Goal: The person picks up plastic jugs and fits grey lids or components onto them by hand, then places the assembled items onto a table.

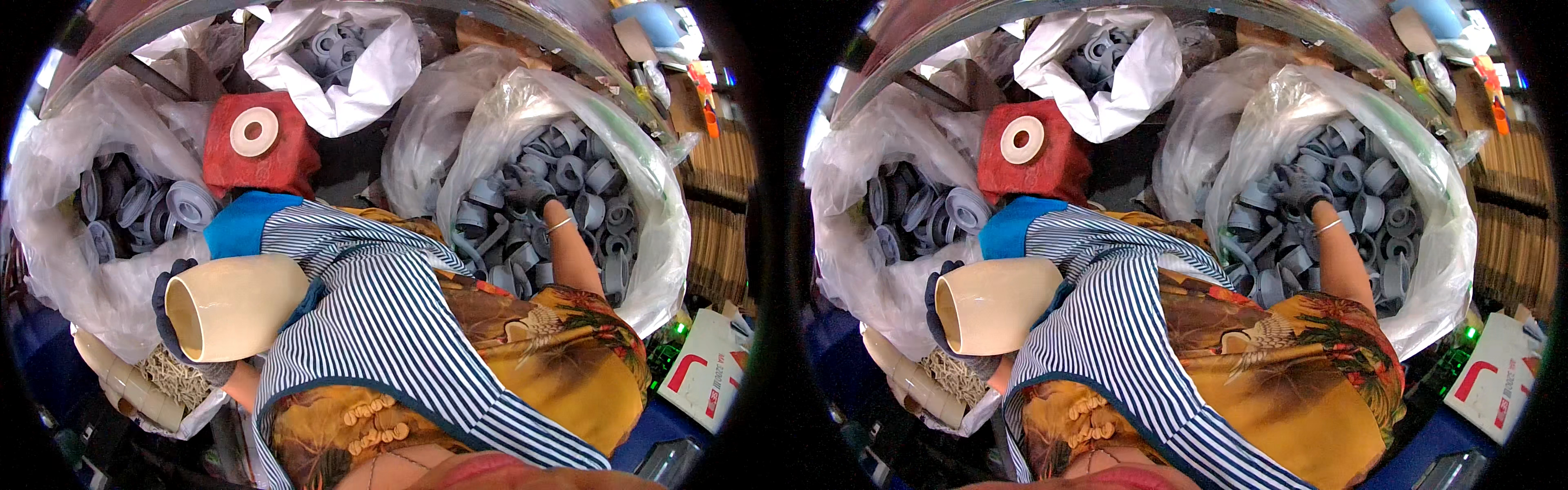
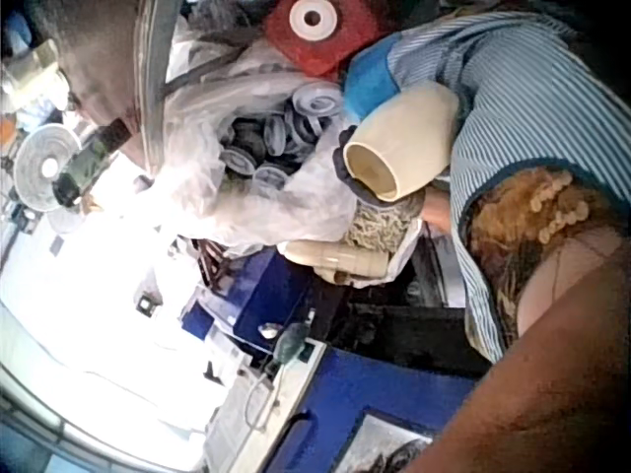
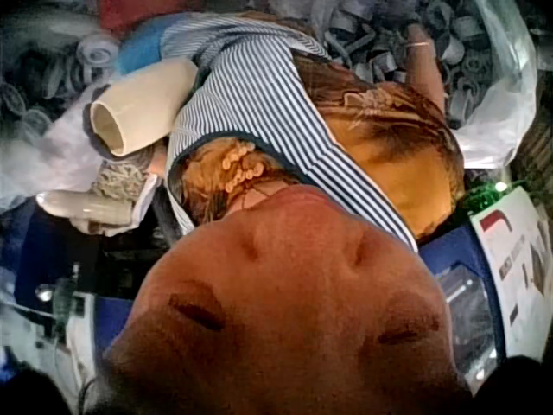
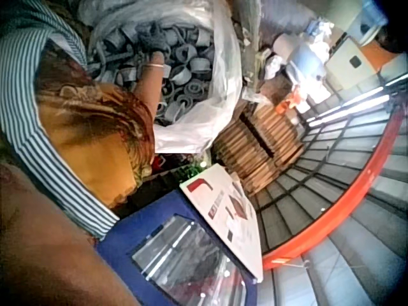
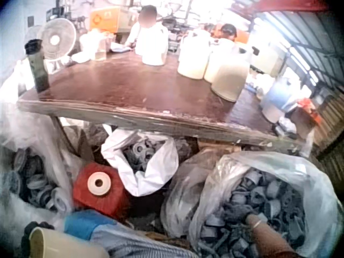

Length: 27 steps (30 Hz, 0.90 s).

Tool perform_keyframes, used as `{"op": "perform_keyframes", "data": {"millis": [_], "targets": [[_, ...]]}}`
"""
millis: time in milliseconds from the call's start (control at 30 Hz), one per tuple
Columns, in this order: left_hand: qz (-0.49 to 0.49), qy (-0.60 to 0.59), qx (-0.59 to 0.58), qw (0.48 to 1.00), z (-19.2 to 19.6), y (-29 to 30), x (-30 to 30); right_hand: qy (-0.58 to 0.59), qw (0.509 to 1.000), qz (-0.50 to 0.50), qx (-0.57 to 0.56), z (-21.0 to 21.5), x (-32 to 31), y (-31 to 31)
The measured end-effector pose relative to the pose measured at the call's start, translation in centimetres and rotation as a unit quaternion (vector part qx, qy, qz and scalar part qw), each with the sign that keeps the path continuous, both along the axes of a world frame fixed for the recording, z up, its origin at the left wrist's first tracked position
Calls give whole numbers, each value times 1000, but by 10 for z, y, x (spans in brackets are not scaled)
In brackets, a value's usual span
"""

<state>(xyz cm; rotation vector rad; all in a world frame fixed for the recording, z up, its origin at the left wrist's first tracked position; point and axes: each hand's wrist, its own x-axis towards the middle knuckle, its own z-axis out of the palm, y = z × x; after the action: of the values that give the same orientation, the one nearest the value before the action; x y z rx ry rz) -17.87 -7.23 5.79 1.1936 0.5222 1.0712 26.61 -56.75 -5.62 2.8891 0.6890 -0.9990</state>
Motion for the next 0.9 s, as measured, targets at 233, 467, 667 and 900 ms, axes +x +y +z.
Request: {"op": "perform_keyframes", "data": {"millis": [233,467,667,900], "targets": [[-15,31,15,999,4,8,1,-233,970,55,-35,-76,-58,10],[-25,-46,15,999,-42,6,-8,-349,936,48,-8,110,-28,112],[98,-44,23,994,-21,-5,-31,-173,860,310,368,155,-111,314],[164,6,51,985,-39,-9,-82,401,768,37,497,54,-160,381]]}}
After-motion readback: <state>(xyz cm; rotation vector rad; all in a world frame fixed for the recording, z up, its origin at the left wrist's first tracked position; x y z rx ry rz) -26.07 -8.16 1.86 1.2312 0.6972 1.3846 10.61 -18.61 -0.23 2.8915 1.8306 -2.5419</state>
